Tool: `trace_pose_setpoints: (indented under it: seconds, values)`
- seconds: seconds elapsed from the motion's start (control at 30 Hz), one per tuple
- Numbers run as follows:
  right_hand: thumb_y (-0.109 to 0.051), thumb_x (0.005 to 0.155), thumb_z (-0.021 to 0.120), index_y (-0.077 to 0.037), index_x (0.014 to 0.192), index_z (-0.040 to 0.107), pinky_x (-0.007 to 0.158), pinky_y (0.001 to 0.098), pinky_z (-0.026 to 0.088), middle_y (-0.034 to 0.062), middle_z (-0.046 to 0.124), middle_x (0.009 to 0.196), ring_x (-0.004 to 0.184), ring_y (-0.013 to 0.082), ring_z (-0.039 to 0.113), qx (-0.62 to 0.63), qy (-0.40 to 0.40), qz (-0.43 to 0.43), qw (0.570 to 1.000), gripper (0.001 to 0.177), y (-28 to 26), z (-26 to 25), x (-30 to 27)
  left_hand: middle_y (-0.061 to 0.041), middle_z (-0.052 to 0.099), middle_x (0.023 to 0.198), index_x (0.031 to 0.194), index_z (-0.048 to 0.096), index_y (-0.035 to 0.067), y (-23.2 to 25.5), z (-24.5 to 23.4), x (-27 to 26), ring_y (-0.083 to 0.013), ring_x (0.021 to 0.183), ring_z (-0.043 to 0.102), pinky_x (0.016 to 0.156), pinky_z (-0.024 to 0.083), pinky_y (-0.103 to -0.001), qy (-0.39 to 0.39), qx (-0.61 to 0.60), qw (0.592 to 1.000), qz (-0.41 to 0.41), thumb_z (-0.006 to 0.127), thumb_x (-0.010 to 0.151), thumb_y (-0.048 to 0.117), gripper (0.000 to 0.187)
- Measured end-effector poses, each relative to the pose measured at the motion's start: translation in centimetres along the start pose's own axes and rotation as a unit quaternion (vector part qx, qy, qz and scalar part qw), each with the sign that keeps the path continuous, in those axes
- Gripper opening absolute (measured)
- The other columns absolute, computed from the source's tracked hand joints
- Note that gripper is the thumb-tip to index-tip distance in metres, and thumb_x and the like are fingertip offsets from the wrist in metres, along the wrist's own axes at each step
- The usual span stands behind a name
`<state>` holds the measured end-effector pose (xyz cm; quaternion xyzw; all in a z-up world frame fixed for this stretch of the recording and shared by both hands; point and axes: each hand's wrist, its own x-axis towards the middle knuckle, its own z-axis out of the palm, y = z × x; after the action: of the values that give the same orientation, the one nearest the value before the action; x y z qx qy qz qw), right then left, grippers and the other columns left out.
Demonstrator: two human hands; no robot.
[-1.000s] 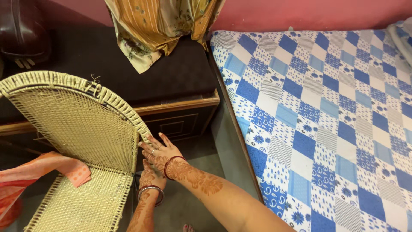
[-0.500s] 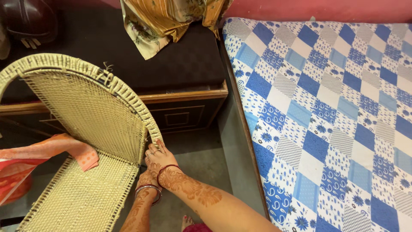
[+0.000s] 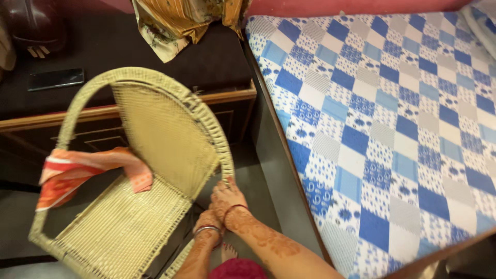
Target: The person organizes a room by first adjusting a wall-mounted electrical switch. They then handle a plastic bag of fruit near a bowl of bananas and apples. The person picks up an electric heater, coils its cord, and places it on a small stool. Finally, they move a plastic chair and a wicker chair to different positions in the room.
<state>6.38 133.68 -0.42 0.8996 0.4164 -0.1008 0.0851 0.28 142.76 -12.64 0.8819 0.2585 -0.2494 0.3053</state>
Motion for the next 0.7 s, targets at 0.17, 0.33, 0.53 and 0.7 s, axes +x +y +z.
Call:
trace_pose_setpoints:
  seconds: [0.17,0.33,0.53,0.7]
  values:
    - [-0.028,0.099,0.051,-0.004,0.129,0.064,0.126,0.0541,0.004,0.0116,0.052,0.145,0.15,0.0282,0.03,0.037,-0.013,0.092,0.995,0.04,-2.0,2.5,-8.3,-0.017,0.063,0.133,0.133,0.055,0.012,1.9,1.9,-8.6,-0.0359,0.123,0.063,0.099,0.055,-0.048,-0.022,0.044,0.998,0.039,0.061,0.097,0.025,0.039]
    - [-0.023,0.095,0.051,-0.002,0.134,0.056,0.123,0.055,-0.001,0.0143,0.046,0.147,0.149,0.0299,0.026,0.02,-0.076,0.12,0.99,0.045,-4.6,3.6,-15.5,-0.01,0.054,0.141,0.136,0.047,0.012,2.2,0.9,-20.0,-0.0303,0.131,0.056,0.106,0.048,-0.049,-0.07,0.095,0.991,0.061,0.068,0.094,0.038,0.053]
    - [-0.014,0.103,0.044,-0.003,0.125,0.06,0.131,0.0499,0.003,0.0137,0.055,0.138,0.145,0.0292,0.037,0.06,-0.117,0.136,0.982,0.03,-7.1,6.8,-21.9,-0.009,0.05,0.143,0.141,0.045,0.013,1.2,4.6,-24.9,-0.029,0.136,0.05,0.108,0.046,-0.05,-0.098,0.127,0.987,0.032,0.071,0.093,0.046,0.063]
    - [-0.023,0.103,0.046,-0.001,0.112,0.063,0.117,0.0462,0.018,0.0198,0.058,0.127,0.136,0.0367,0.04,0.146,0.072,0.181,0.97,0.029,-9.1,11.7,-25.7,-0.003,0.049,0.145,0.142,0.044,0.018,-0.9,7.4,-29.5,-0.0239,0.142,0.042,0.116,0.036,-0.059,-0.084,0.153,0.984,0.025,0.074,0.09,0.05,0.068]
